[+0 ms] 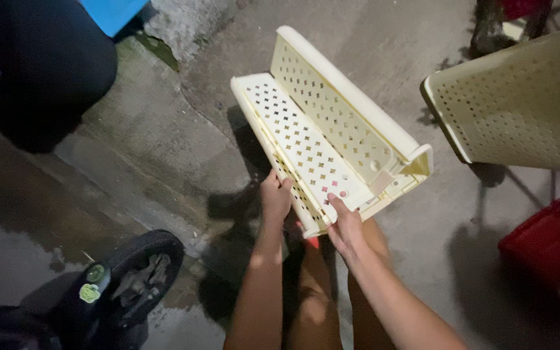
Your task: The person assembles a collapsible plastic basket by unfolding its sides and securing the corners. They then pick up a second similar basket and place it next to the first one.
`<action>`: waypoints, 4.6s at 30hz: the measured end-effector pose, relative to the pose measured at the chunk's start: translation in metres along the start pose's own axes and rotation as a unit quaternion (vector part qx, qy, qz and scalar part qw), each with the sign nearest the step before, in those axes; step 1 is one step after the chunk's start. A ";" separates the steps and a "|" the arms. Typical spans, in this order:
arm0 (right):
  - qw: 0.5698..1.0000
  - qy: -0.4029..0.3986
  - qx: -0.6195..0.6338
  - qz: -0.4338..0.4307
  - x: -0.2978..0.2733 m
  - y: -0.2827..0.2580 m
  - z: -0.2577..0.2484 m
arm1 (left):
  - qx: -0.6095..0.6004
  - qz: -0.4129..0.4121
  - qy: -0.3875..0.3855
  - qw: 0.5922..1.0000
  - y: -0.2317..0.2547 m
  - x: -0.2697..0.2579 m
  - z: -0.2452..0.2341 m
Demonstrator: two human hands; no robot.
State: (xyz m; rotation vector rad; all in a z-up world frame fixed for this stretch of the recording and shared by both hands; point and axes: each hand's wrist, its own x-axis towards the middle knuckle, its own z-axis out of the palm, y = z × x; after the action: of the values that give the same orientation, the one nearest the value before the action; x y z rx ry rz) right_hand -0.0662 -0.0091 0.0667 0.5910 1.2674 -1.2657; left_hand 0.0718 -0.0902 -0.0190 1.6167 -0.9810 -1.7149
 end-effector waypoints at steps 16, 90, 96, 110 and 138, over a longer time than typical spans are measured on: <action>0.974 -0.017 -0.145 -0.175 -0.028 -0.022 0.007 | 0.379 -0.042 -0.035 0.924 0.119 -0.039 0.032; 0.553 0.105 -0.592 -0.577 0.129 -0.205 0.062 | 0.516 0.068 -0.059 0.852 0.121 0.086 -0.022; 0.348 -0.114 -0.777 -0.512 0.108 -0.068 0.145 | 0.525 0.140 -0.076 0.836 0.063 0.081 -0.025; 0.519 -0.226 -0.766 -0.306 0.175 -0.095 0.193 | 0.575 0.043 -0.063 0.814 0.080 0.112 -0.045; 0.876 0.209 -0.390 -0.189 0.137 -0.185 0.005 | 0.446 -0.065 -0.066 0.890 0.116 0.092 -0.008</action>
State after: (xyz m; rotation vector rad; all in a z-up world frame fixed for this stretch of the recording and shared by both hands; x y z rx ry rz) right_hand -0.2586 -0.1153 -0.0031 0.0102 2.1770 -0.8140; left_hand 0.0624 -0.2319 0.0243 2.1511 -1.9650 -1.5444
